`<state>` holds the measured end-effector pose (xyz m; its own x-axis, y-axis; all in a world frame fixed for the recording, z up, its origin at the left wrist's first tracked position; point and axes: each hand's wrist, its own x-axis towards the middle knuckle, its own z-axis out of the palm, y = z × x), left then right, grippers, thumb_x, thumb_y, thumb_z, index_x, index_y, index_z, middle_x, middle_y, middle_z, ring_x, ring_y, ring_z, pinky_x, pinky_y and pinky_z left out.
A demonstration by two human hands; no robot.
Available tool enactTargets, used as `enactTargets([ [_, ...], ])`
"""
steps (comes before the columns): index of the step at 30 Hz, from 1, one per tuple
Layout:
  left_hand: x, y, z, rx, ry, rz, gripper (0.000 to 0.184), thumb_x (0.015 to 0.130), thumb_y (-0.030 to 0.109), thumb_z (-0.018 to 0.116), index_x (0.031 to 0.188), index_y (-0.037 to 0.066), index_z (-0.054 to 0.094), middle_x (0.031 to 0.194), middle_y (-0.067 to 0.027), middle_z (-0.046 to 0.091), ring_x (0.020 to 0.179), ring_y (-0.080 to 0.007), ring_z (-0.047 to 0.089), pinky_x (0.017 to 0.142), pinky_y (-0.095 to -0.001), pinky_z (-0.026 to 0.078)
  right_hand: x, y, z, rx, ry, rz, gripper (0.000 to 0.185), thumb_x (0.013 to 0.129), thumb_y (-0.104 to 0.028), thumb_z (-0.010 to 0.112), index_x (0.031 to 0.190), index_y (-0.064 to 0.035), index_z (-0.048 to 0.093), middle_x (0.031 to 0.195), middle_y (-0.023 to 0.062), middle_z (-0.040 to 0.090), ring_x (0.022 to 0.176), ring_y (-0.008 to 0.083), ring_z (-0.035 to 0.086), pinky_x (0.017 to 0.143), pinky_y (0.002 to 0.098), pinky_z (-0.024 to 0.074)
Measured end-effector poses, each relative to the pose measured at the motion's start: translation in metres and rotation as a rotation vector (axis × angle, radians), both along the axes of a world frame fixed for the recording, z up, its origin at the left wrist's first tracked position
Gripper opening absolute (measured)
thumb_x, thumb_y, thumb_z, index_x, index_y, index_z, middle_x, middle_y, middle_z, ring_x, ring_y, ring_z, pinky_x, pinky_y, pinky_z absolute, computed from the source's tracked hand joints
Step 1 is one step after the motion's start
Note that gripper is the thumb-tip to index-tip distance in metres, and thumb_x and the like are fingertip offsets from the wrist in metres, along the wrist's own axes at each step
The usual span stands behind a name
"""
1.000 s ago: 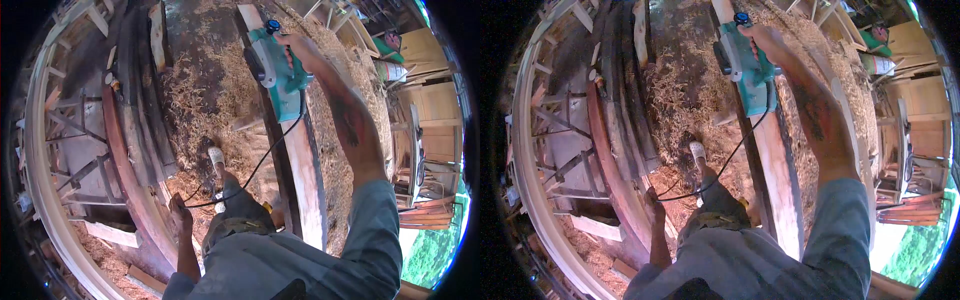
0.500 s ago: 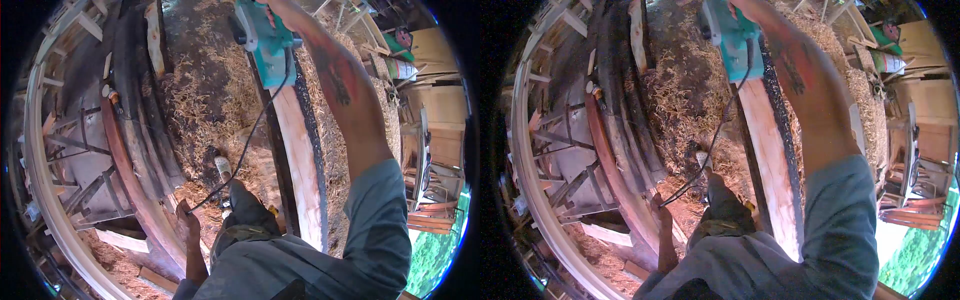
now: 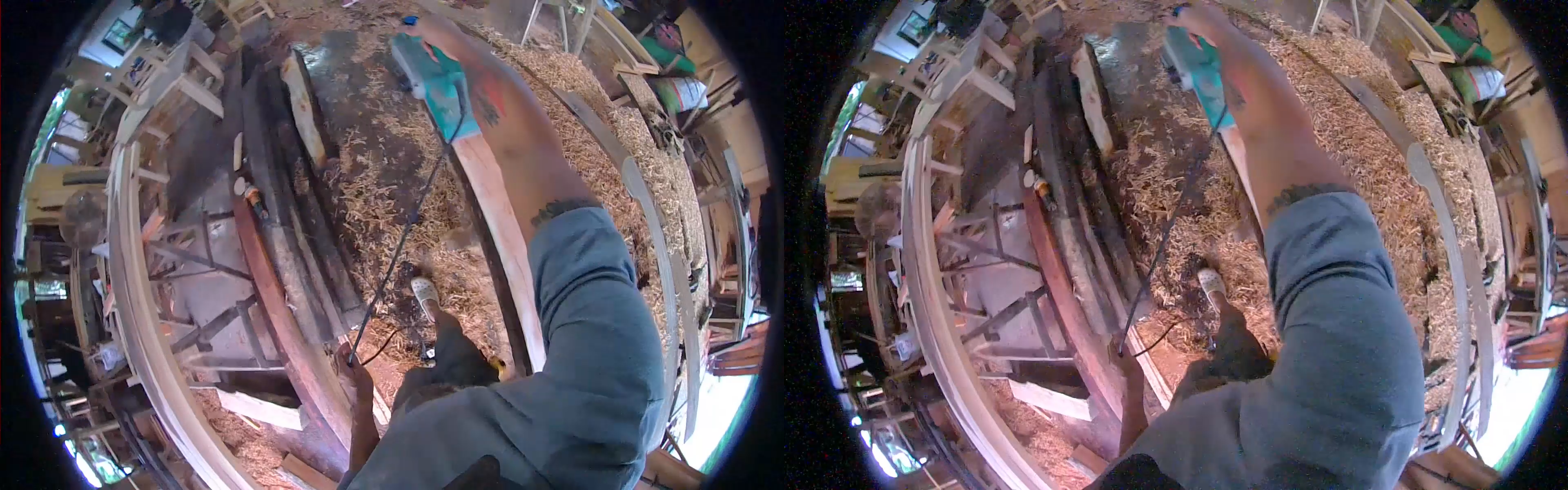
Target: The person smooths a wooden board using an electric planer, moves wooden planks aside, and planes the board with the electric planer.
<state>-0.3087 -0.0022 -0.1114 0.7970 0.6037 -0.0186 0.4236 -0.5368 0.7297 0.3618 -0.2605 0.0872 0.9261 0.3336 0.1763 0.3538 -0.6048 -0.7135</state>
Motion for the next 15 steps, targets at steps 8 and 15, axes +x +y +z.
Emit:
enactTargets([
  [8, -0.140, 0.003, -0.075, -0.076, -0.331, -0.046, 0.023, 0.100, 0.008, 0.054, 0.119, -0.002, 0.060, 0.106, -0.0173, 0.065, 0.097, -0.0299, 0.060, 0.084, -0.0396, 0.049, -0.311, -0.076, 0.035, -0.145, 0.197, -0.109, 0.065, 0.100, -0.052, 0.047, 0.056, -0.0065, 0.063, 0.043, 0.0041, 0.054, 0.050, 0.0183, 0.061, 0.057, 0.0356, 0.0516],
  [15, -0.128, -0.050, 0.011, -0.011, -0.319, -0.563, 0.021, 0.103, 0.018, 0.052, 0.093, 0.000, 0.054, 0.086, -0.0182, 0.054, 0.080, -0.0290, 0.053, 0.075, -0.0432, 0.043, -0.658, -0.181, 0.059, 0.008, 0.477, -0.449, 0.063, 0.088, -0.058, 0.067, 0.057, -0.0043, 0.059, 0.054, 0.0053, 0.054, 0.046, 0.0173, 0.054, 0.048, 0.0366, 0.0428],
])
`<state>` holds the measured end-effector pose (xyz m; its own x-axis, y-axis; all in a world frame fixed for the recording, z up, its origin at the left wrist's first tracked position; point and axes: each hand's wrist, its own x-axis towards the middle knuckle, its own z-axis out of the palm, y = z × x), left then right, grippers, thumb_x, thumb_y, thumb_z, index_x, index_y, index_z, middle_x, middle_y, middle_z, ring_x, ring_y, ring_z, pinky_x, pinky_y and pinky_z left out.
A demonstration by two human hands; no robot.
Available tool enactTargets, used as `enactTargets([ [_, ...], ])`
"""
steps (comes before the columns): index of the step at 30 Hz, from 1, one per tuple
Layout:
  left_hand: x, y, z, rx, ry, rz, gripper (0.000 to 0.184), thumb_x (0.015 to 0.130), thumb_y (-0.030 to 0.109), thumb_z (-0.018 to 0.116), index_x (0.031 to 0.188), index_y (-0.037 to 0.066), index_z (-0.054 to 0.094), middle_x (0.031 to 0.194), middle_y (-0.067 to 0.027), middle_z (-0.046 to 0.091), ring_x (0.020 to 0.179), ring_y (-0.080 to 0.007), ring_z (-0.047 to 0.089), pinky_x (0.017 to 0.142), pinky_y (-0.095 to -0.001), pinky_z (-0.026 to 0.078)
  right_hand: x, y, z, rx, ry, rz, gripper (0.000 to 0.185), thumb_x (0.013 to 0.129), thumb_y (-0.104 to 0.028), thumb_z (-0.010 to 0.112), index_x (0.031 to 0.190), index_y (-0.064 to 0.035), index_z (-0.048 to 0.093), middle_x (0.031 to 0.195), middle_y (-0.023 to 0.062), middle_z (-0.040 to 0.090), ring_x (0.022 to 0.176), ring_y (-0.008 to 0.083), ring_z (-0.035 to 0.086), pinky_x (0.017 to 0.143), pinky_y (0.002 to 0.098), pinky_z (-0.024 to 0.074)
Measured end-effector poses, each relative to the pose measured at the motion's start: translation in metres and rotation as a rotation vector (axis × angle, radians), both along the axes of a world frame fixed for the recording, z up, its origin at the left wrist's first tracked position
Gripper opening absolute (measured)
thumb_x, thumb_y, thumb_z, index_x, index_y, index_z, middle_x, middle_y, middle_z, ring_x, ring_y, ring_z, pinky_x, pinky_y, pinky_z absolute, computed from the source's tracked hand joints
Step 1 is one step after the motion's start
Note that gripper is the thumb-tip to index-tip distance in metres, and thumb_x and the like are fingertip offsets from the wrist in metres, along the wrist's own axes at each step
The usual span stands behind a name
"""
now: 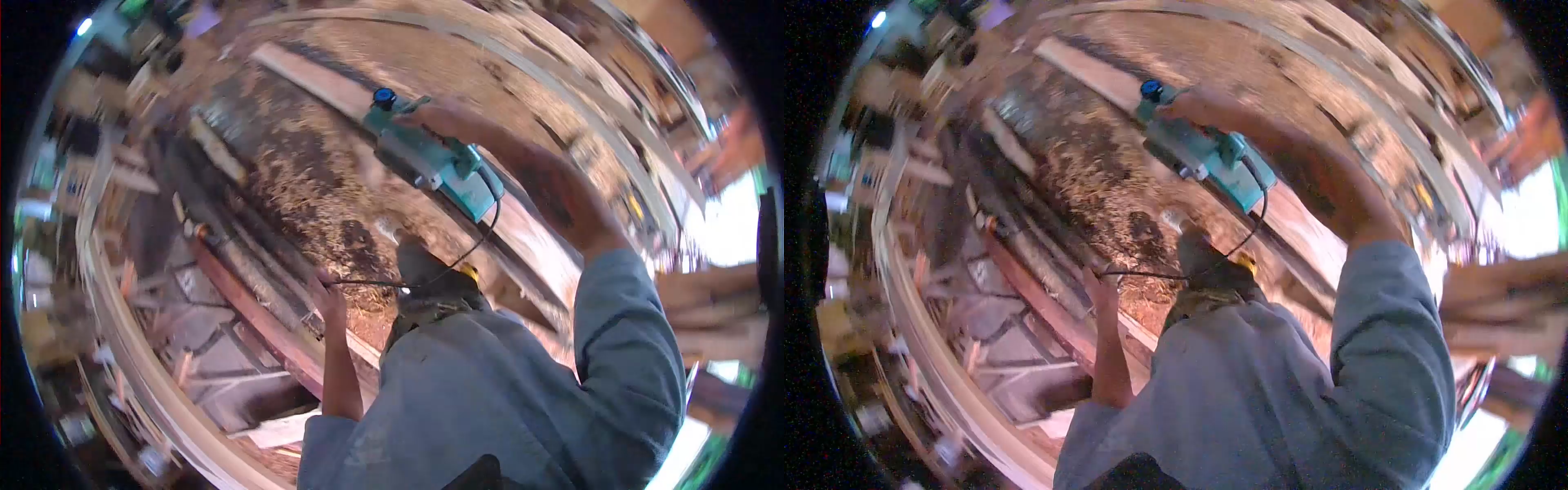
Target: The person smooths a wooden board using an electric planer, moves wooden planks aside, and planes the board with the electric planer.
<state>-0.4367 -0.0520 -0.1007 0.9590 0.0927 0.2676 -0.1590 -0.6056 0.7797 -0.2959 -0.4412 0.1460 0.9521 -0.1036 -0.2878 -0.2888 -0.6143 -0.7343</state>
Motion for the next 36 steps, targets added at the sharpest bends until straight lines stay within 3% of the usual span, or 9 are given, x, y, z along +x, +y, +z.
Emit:
enactTargets([
  [2, -0.005, -0.019, 0.001, 0.172, -0.196, -0.150, 0.025, 0.104, 0.020, 0.051, 0.088, 0.000, 0.051, 0.079, -0.0155, 0.048, 0.075, -0.0279, 0.050, 0.071, -0.0433, 0.042, -0.092, -0.028, 0.009, -0.101, 0.055, 0.056, 0.052, 0.086, -0.056, 0.070, 0.074, -0.0050, 0.067, 0.057, 0.0037, 0.056, 0.047, 0.0167, 0.055, 0.049, 0.0359, 0.0447],
  [5, -0.005, -0.024, -0.051, -0.914, 0.663, -0.123, 0.026, 0.103, 0.017, 0.051, 0.085, -0.001, 0.048, 0.076, -0.0149, 0.048, 0.071, -0.0301, 0.049, 0.065, -0.0432, 0.039, -0.228, -0.059, 0.020, 0.102, 0.054, -0.093, 0.044, 0.085, -0.051, 0.072, 0.099, -0.0097, 0.069, 0.061, 0.0042, 0.058, 0.049, 0.0160, 0.055, 0.052, 0.0366, 0.0478],
  [8, -0.033, -0.066, -0.043, 0.326, 0.183, -0.520, 0.044, 0.105, 0.035, 0.048, 0.089, -0.006, 0.054, 0.088, -0.0223, 0.060, 0.078, -0.0377, 0.054, 0.068, -0.0438, 0.042, -0.337, -0.094, 0.005, 0.080, 0.041, -0.195, 0.049, 0.083, -0.046, 0.076, 0.116, -0.0111, 0.065, 0.068, 0.0080, 0.063, 0.058, 0.0193, 0.061, 0.057, 0.0381, 0.0502],
  [11, -0.061, -0.105, -0.065, 0.407, 0.006, -0.606, 0.047, 0.106, 0.036, 0.044, 0.105, -0.009, 0.057, 0.088, -0.0235, 0.064, 0.081, -0.0402, 0.060, 0.073, -0.0477, 0.046, -0.433, -0.117, 0.015, -0.142, 0.169, -0.291, 0.050, 0.080, -0.044, 0.079, 0.106, -0.0032, 0.068, 0.071, 0.0118, 0.066, 0.065, 0.0247, 0.064, 0.062, 0.0407, 0.0488],
  [17, -0.104, -0.186, -0.059, 0.597, 0.633, -0.981, 0.064, 0.092, 0.042, 0.066, 0.143, 0.011, 0.044, 0.117, -0.0320, 0.060, 0.110, -0.0464, 0.058, 0.091, -0.0558, 0.043, -0.586, -0.136, 0.035, 0.016, 0.373, -0.606, 0.049, 0.077, -0.044, 0.081, 0.095, 0.0005, 0.070, 0.069, 0.0112, 0.066, 0.066, 0.0233, 0.064, 0.063, 0.0410, 0.0481],
  [21, -0.131, -0.209, -0.081, 0.925, 0.139, -1.160, 0.064, 0.089, 0.037, 0.069, 0.142, 0.009, 0.047, 0.088, -0.0205, 0.071, 0.086, -0.0410, 0.070, 0.074, -0.0493, 0.054, -0.648, -0.133, 0.041, 0.081, 0.288, -0.825, 0.046, 0.078, -0.041, 0.082, 0.088, 0.0020, 0.070, 0.064, 0.0096, 0.063, 0.062, 0.0200, 0.063, 0.059, 0.0384, 0.0482],
  [27, -0.163, -0.322, 0.096, 0.051, 0.183, -0.718, 0.019, 0.093, 0.013, 0.067, 0.104, -0.002, 0.069, 0.087, -0.0160, 0.070, 0.077, -0.0346, 0.068, 0.071, -0.0405, 0.055, -0.672, -0.143, 0.004, 0.144, 0.263, -1.048, 0.049, 0.081, -0.044, 0.082, 0.096, 0.0020, 0.071, 0.066, 0.0065, 0.063, 0.058, 0.0153, 0.058, 0.053, 0.0359, 0.0472],
  [35, -0.155, -0.441, 0.074, 0.087, -0.089, -0.801, 0.045, 0.096, 0.031, 0.064, 0.127, -0.001, 0.057, 0.134, -0.0201, 0.052, 0.127, -0.0363, 0.047, 0.107, -0.0481, 0.039, -0.612, -0.196, -0.047, 0.240, 0.150, -1.210, 0.049, 0.085, -0.043, 0.078, 0.104, 0.0018, 0.072, 0.071, 0.0089, 0.067, 0.060, 0.0155, 0.060, 0.056, 0.0358, 0.0489],
  [36, -0.159, -0.443, 0.084, 0.447, -0.264, -0.764, 0.050, 0.096, 0.038, 0.062, 0.128, -0.001, 0.057, 0.139, -0.0198, 0.048, 0.131, -0.0383, 0.042, 0.111, -0.0518, 0.032, -0.604, -0.200, -0.047, 0.239, 0.124, -1.216, 0.049, 0.086, -0.043, 0.078, 0.104, 0.0019, 0.072, 0.070, 0.0088, 0.067, 0.059, 0.0153, 0.060, 0.055, 0.0357, 0.0488],
])
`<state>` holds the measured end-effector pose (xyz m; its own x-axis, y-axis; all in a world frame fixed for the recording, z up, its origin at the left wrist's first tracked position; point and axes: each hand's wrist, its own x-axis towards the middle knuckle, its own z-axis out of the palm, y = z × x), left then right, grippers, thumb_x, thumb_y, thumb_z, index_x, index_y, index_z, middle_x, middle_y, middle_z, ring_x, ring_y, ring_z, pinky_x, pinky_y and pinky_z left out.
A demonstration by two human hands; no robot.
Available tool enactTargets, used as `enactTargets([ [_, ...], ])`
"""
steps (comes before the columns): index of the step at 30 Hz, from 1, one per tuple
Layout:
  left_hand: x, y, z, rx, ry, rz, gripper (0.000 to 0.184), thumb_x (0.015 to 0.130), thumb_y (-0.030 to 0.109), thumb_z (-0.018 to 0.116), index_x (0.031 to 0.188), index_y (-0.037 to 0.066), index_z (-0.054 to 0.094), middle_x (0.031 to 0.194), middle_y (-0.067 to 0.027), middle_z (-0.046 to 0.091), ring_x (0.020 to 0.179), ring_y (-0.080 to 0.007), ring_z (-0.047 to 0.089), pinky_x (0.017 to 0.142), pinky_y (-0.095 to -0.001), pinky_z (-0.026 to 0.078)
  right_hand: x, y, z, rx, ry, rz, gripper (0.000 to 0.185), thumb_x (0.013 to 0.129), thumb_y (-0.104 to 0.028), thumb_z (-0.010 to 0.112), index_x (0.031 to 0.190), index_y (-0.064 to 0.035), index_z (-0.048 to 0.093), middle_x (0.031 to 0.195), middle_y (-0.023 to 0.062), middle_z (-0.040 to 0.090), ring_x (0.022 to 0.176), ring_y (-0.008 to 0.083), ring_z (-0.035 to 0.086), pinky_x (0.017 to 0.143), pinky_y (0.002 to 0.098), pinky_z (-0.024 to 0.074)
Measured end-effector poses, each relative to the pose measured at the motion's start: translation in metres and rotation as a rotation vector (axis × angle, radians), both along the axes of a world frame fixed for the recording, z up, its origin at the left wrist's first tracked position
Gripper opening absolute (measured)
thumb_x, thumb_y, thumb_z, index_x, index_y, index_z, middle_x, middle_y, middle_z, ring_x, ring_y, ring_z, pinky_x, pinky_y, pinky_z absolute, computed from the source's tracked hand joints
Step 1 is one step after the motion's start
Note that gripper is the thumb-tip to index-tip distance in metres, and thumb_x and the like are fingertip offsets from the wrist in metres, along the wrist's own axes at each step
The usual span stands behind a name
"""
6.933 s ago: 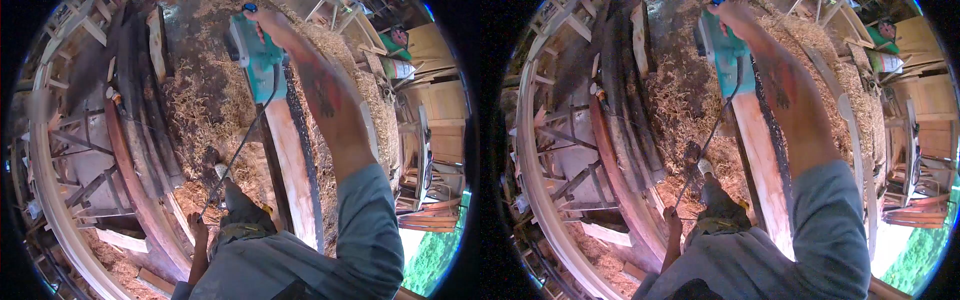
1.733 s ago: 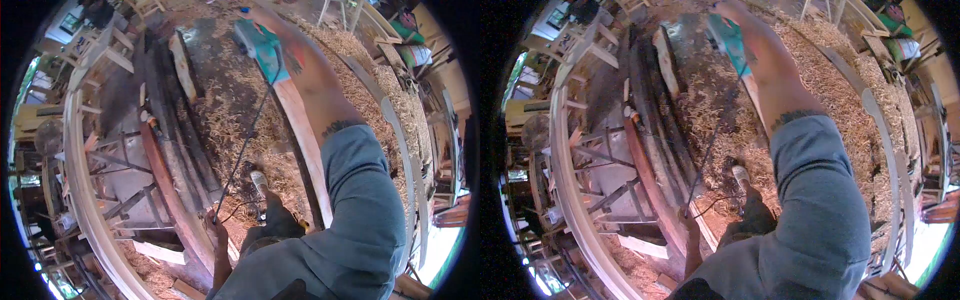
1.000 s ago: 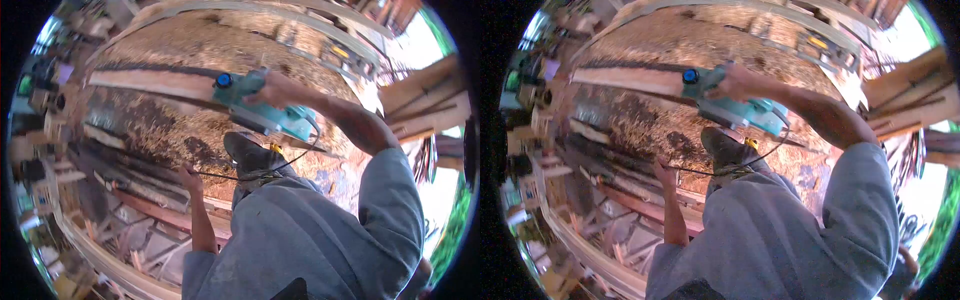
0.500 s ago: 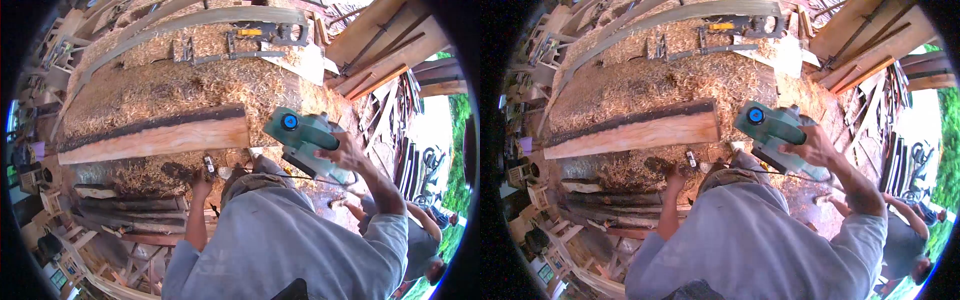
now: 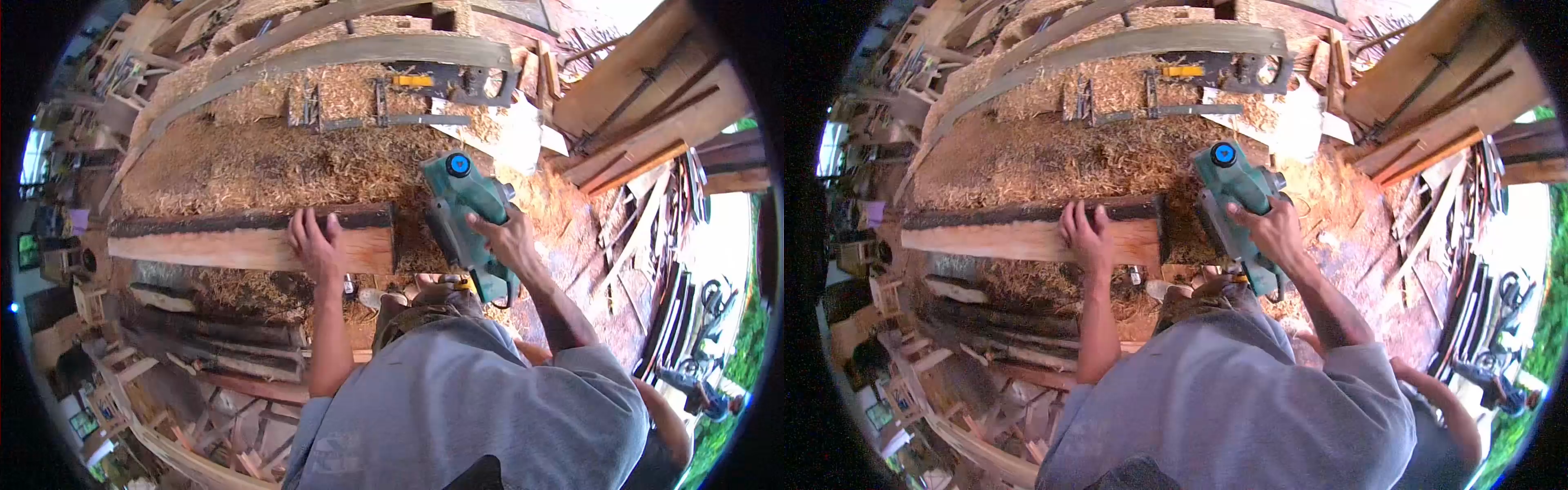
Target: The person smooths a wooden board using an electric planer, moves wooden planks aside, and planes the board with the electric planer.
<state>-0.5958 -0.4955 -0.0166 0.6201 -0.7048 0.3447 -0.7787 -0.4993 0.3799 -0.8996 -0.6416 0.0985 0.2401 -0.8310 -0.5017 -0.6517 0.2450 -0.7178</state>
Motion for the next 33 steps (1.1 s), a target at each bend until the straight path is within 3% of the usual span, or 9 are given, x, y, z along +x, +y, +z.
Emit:
enactTargets([
  [2, -0.002, -0.004, 0.000, -0.002, -0.011, 0.049, 0.051, 0.096, 0.039, 0.061, 0.129, 0.000, 0.057, 0.140, -0.0195, 0.048, 0.133, -0.0391, 0.040, 0.111, -0.0532, 0.032, 0.013, -0.008, -0.005, 0.000, -0.026, 0.022, 0.050, 0.086, -0.044, 0.078, 0.104, 0.0019, 0.072, 0.070, 0.0086, 0.067, 0.058, 0.0152, 0.061, 0.055, 0.0357, 0.0486],
  [5, -0.002, -0.003, 0.003, -0.001, -0.049, 0.081, 0.055, 0.095, 0.041, 0.062, 0.132, 0.002, 0.054, 0.141, -0.0203, 0.047, 0.134, -0.0411, 0.038, 0.111, -0.0553, 0.031, 0.028, -0.017, -0.015, -0.133, -0.134, 0.144, 0.050, 0.082, -0.043, 0.082, 0.092, 0.0039, 0.069, 0.060, 0.0044, 0.061, 0.049, 0.0115, 0.056, 0.045, 0.0294, 0.0442],
  [9, -0.002, -0.005, 0.006, 0.015, -0.019, 0.133, 0.059, 0.093, 0.042, 0.065, 0.136, 0.004, 0.051, 0.143, -0.0222, 0.043, 0.135, -0.0432, 0.037, 0.110, -0.0565, 0.032, 0.041, -0.033, -0.020, -0.139, -0.087, 0.191, 0.043, 0.081, -0.037, 0.084, 0.093, 0.0027, 0.070, 0.061, 0.0027, 0.059, 0.050, 0.0101, 0.052, 0.047, 0.0301, 0.0422],
  [10, -0.002, -0.004, 0.005, -0.020, -0.027, 0.118, 0.058, 0.093, 0.042, 0.065, 0.135, 0.004, 0.052, 0.142, -0.0218, 0.044, 0.134, -0.0424, 0.039, 0.110, -0.0560, 0.032, 0.043, -0.037, -0.029, -0.150, -0.178, 0.187, 0.042, 0.081, -0.036, 0.083, 0.095, 0.0017, 0.070, 0.061, 0.0028, 0.059, 0.051, 0.0109, 0.052, 0.048, 0.0303, 0.0421],
  [21, 0.002, -0.003, 0.011, -0.021, 0.026, 0.154, 0.059, 0.089, 0.041, 0.071, 0.131, 0.001, 0.056, 0.143, -0.0217, 0.044, 0.135, -0.0406, 0.038, 0.113, -0.0544, 0.030, 0.066, -0.067, -0.037, -0.102, -0.029, 0.423, 0.046, 0.079, -0.040, 0.082, 0.092, 0.0021, 0.070, 0.061, 0.0032, 0.059, 0.052, 0.0119, 0.055, 0.047, 0.0307, 0.0429],
  [23, 0.002, -0.004, 0.010, -0.024, 0.061, 0.142, 0.059, 0.089, 0.039, 0.072, 0.131, 0.001, 0.056, 0.143, -0.0218, 0.044, 0.134, -0.0411, 0.039, 0.112, -0.0545, 0.030, 0.069, -0.066, -0.032, -0.087, -0.091, 0.424, 0.047, 0.082, -0.038, 0.081, 0.093, 0.0059, 0.070, 0.063, 0.0089, 0.064, 0.055, 0.0159, 0.060, 0.053, 0.0356, 0.0467],
  [33, 0.001, -0.003, 0.011, -0.042, 0.004, 0.151, 0.059, 0.088, 0.039, 0.073, 0.130, 0.002, 0.056, 0.143, -0.0215, 0.043, 0.133, -0.0419, 0.040, 0.110, -0.0530, 0.035, 0.064, -0.077, -0.048, -0.044, -0.100, 0.428, 0.046, 0.084, -0.041, 0.080, 0.092, 0.0036, 0.070, 0.058, 0.0059, 0.061, 0.049, 0.0146, 0.059, 0.049, 0.0327, 0.0479],
])
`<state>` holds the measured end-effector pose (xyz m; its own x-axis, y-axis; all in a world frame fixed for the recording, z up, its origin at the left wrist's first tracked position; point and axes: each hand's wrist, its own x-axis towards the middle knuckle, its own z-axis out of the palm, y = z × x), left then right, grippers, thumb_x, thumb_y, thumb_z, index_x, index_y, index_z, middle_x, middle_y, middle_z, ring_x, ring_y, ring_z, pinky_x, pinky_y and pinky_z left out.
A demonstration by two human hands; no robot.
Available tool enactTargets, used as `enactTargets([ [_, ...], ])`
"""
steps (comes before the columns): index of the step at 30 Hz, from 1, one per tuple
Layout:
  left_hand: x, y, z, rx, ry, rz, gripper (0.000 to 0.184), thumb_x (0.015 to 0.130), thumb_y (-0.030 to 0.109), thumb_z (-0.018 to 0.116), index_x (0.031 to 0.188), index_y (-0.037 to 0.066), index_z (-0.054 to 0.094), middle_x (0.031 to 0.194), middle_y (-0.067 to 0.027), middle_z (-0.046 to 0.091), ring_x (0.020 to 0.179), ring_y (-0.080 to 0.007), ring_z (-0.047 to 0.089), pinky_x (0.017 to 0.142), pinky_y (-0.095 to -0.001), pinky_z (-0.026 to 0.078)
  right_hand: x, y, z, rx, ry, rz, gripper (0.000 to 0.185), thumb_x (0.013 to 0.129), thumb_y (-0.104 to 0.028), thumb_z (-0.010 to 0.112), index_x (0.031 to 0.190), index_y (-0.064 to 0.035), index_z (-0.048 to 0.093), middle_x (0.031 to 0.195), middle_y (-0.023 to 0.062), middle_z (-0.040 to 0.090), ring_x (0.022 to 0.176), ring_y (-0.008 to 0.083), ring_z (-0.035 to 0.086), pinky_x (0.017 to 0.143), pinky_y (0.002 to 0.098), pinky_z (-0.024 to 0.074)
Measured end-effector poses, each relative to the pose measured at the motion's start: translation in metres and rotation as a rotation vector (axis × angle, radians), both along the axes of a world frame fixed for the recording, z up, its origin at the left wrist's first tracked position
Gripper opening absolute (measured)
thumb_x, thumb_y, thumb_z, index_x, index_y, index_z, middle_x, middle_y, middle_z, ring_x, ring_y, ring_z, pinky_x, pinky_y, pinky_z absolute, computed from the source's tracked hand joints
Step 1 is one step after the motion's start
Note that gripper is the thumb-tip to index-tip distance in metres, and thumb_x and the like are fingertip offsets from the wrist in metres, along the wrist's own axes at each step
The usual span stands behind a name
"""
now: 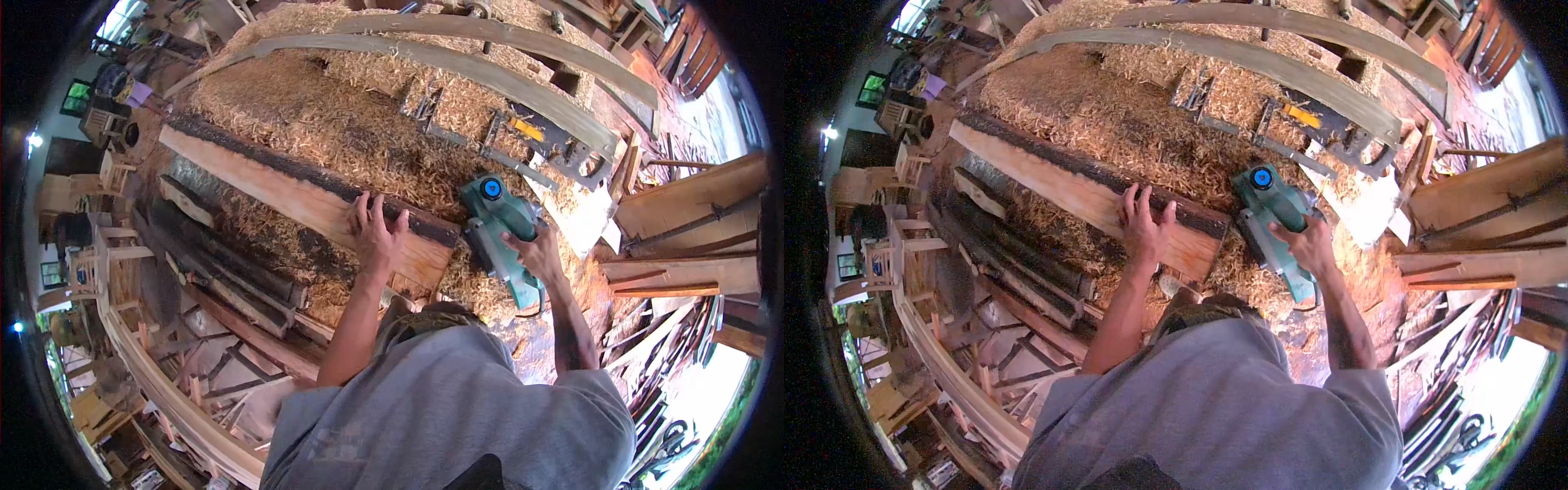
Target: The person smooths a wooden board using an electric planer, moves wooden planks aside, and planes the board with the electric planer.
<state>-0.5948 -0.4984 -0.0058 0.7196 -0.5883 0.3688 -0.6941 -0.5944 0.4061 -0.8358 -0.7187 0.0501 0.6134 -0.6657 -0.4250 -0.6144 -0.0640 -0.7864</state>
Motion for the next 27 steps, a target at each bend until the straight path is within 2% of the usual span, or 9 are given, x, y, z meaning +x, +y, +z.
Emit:
enactTargets([
  [10, 0.003, 0.003, -0.007, -0.105, 0.048, 0.024, 0.059, 0.088, 0.039, 0.072, 0.129, 0.000, 0.053, 0.139, -0.0238, 0.045, 0.132, -0.0449, 0.041, 0.108, -0.0558, 0.037, 0.005, 0.005, 0.008, -0.041, -0.045, 0.028, 0.042, 0.084, -0.036, 0.079, 0.099, 0.0017, 0.071, 0.064, 0.0089, 0.065, 0.048, 0.0155, 0.059, 0.049, 0.0333, 0.0471],
  [16, -0.002, 0.008, 0.002, -0.027, 0.037, 0.026, 0.062, 0.090, 0.042, 0.069, 0.135, 0.005, 0.050, 0.145, -0.0226, 0.040, 0.132, -0.0437, 0.040, 0.110, -0.0561, 0.033, 0.005, 0.009, 0.003, -0.032, -0.072, -0.006, 0.033, 0.085, -0.031, 0.078, 0.087, -0.0005, 0.066, 0.062, 0.0027, 0.059, 0.046, 0.0123, 0.055, 0.043, 0.0293, 0.0438],
  [18, -0.002, 0.006, 0.004, -0.033, 0.050, 0.040, 0.062, 0.090, 0.043, 0.069, 0.135, 0.005, 0.051, 0.144, -0.0228, 0.042, 0.132, -0.0436, 0.039, 0.111, -0.0565, 0.031, 0.001, 0.005, -0.002, -0.014, -0.050, -0.018, 0.033, 0.085, -0.031, 0.077, 0.093, 0.0007, 0.070, 0.059, 0.0064, 0.061, 0.044, 0.0120, 0.055, 0.042, 0.0294, 0.0431],
  [20, -0.001, 0.005, -0.002, -0.084, 0.022, 0.037, 0.061, 0.089, 0.042, 0.070, 0.134, 0.005, 0.052, 0.143, -0.0228, 0.043, 0.132, -0.0435, 0.039, 0.110, -0.0567, 0.032, -0.005, -0.001, -0.003, 0.008, -0.021, -0.005, 0.037, 0.084, -0.034, 0.079, 0.093, 0.0008, 0.070, 0.065, 0.0111, 0.066, 0.054, 0.0182, 0.064, 0.051, 0.0325, 0.0490],
  [22, -0.002, 0.005, -0.002, -0.095, 0.051, 0.047, 0.059, 0.089, 0.041, 0.070, 0.133, 0.005, 0.053, 0.142, -0.0226, 0.044, 0.132, -0.0439, 0.040, 0.109, -0.0568, 0.033, -0.005, -0.011, -0.011, -0.293, -0.090, 0.256, 0.047, 0.081, -0.042, 0.081, 0.100, 0.0002, 0.070, 0.081, 0.0181, 0.072, 0.075, 0.0283, 0.072, 0.066, 0.0395, 0.0540],
  [24, 0.001, 0.005, -0.012, -0.090, -0.001, 0.042, 0.058, 0.089, 0.040, 0.071, 0.132, 0.004, 0.054, 0.140, -0.0227, 0.045, 0.130, -0.0445, 0.042, 0.107, -0.0563, 0.035, 0.000, -0.033, 0.060, -0.335, 0.458, 0.582, 0.059, 0.078, -0.048, 0.082, 0.111, -0.0013, 0.069, 0.099, 0.0222, 0.073, 0.096, 0.0348, 0.071, 0.084, 0.0451, 0.0533],
  [25, 0.002, 0.005, -0.010, -0.093, -0.023, 0.036, 0.057, 0.089, 0.039, 0.071, 0.130, 0.004, 0.054, 0.139, -0.0230, 0.046, 0.128, -0.0444, 0.044, 0.106, -0.0557, 0.036, 0.008, -0.052, 0.084, -0.262, 0.527, 0.639, 0.068, 0.075, -0.054, 0.082, 0.118, -0.0041, 0.068, 0.109, 0.0240, 0.071, 0.104, 0.0365, 0.069, 0.091, 0.0463, 0.0517],
  [26, 0.001, 0.006, -0.006, -0.098, -0.026, 0.037, 0.057, 0.089, 0.039, 0.071, 0.130, 0.004, 0.054, 0.139, -0.0230, 0.046, 0.128, -0.0444, 0.044, 0.106, -0.0557, 0.036, -0.007, -0.085, 0.057, -0.585, 0.411, 0.533, 0.066, 0.075, -0.049, 0.084, 0.115, 0.0014, 0.067, 0.108, 0.0238, 0.070, 0.105, 0.0373, 0.067, 0.093, 0.0429, 0.0514],
  [27, 0.002, 0.006, -0.003, -0.080, -0.007, 0.026, 0.056, 0.089, 0.038, 0.071, 0.130, 0.004, 0.054, 0.139, -0.0230, 0.046, 0.127, -0.0445, 0.045, 0.106, -0.0559, 0.036, 0.024, -0.089, 0.107, -0.733, 0.243, 0.465, 0.068, 0.075, -0.036, 0.086, 0.123, 0.0042, 0.061, 0.117, 0.0253, 0.067, 0.109, 0.0383, 0.065, 0.094, 0.0437, 0.0508],
])
